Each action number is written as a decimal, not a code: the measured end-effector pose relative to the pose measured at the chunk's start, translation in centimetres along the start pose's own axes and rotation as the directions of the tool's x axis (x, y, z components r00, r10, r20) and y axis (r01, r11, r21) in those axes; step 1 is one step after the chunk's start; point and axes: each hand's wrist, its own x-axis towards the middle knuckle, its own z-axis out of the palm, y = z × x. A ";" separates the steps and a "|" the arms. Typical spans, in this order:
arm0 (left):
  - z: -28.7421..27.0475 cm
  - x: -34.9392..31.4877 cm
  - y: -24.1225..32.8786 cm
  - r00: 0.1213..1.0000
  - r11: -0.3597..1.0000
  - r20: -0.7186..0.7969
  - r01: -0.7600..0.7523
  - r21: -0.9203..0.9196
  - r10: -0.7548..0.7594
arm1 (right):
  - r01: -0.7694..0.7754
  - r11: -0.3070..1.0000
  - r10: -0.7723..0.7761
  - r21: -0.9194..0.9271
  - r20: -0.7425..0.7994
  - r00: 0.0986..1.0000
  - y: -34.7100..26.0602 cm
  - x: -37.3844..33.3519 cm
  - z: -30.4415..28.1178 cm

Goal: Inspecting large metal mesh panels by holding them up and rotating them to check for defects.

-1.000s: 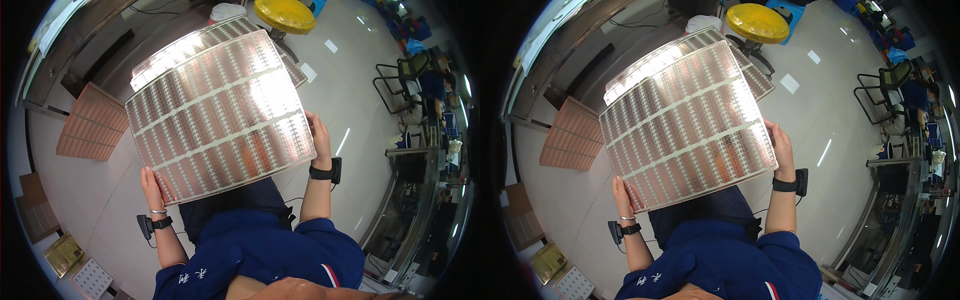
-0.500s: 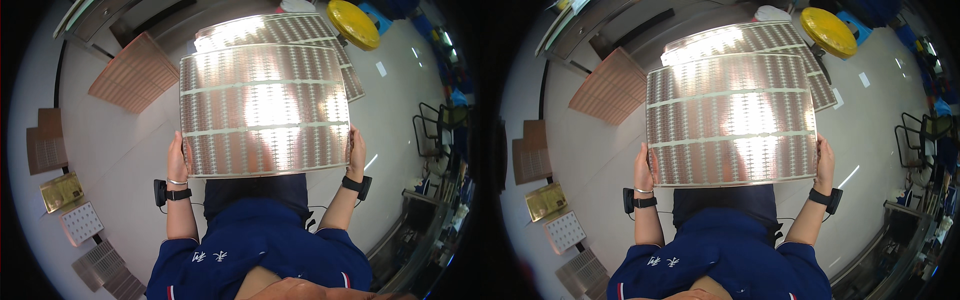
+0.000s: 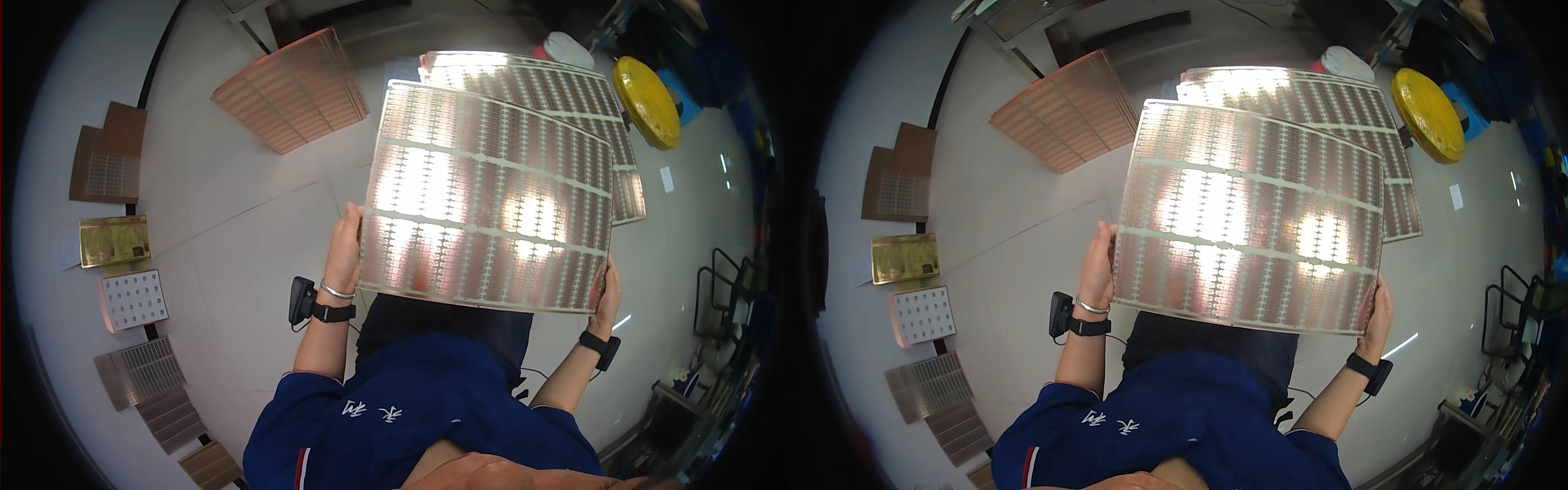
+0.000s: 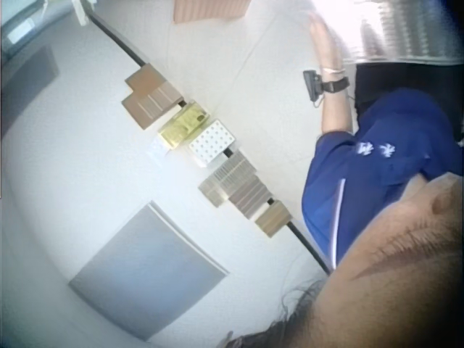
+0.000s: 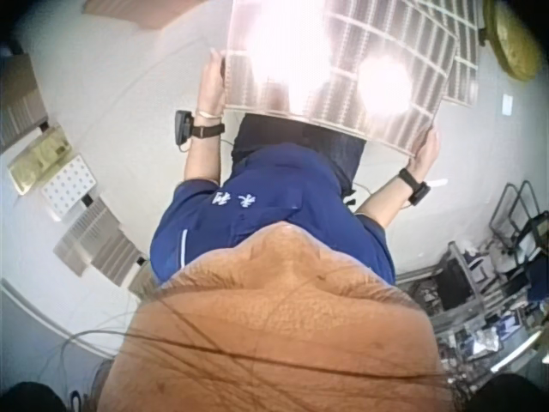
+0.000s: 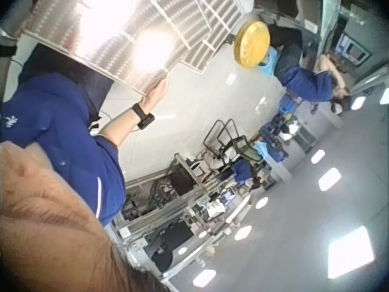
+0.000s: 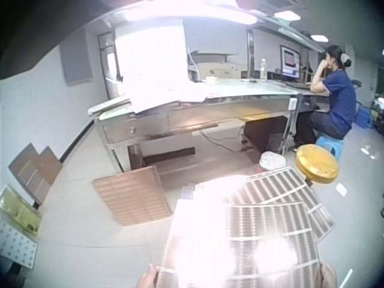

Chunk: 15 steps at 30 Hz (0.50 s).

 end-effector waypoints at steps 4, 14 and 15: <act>0.6 -0.7 0.9 0.999 0.999 0.014 -0.042 0.026 0.041 | 0.024 1.000 -0.023 -0.011 0.010 1.000 0.4 -0.1 -0.6; 1.0 -1.8 2.0 0.970 0.968 0.071 -0.239 0.079 0.234 | -0.001 0.998 0.002 0.060 -0.028 1.000 1.0 -0.4 -1.9; 0.9 -1.9 2.0 0.966 0.965 0.074 -0.251 0.075 0.246 | 0.001 0.995 0.002 0.102 -0.030 1.000 1.0 -0.4 -1.8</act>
